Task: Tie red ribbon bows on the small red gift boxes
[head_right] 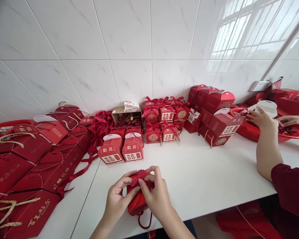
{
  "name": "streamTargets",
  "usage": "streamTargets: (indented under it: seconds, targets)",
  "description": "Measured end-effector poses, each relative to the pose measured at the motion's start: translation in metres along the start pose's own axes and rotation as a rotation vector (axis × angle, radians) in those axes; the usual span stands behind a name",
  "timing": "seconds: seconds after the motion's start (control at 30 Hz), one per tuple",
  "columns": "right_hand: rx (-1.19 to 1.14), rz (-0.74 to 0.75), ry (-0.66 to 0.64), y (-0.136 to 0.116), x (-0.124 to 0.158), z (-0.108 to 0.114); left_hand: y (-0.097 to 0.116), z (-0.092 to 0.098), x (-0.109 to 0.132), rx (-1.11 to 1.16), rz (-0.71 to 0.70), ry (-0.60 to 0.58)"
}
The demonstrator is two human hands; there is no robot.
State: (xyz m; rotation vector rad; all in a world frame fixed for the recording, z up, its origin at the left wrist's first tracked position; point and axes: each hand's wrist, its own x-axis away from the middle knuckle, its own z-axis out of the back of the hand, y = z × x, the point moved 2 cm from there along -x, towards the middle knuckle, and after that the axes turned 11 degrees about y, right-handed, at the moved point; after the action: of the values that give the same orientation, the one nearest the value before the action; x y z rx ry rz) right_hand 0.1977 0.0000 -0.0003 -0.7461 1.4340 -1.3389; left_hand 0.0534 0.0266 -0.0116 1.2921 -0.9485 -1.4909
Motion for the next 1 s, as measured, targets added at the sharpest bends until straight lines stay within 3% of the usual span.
streamTargets:
  seconds: [0.2, 0.5, 0.73, 0.9, 1.0]
  targets:
    - [0.013, 0.107, 0.039, -0.002, 0.001, 0.0, -0.007, -0.004, 0.005, 0.07, -0.031, 0.138]
    - [0.114, 0.253, 0.042, -0.004, 0.001, 0.006, -0.009, -0.004, 0.003, 0.103, -0.023, 0.151]
    - [0.196, 0.212, -0.036, -0.002, -0.002, 0.013, -0.005, -0.004, -0.001, 0.049, -0.106, 0.149]
    - [0.24, 0.213, 0.031, 0.002, 0.0, 0.014, -0.005, -0.005, 0.0, 0.052, -0.085, 0.156]
    - [0.221, 0.102, 0.031, 0.006, 0.001, 0.013, -0.002, -0.006, 0.0, 0.05, -0.053, 0.103]
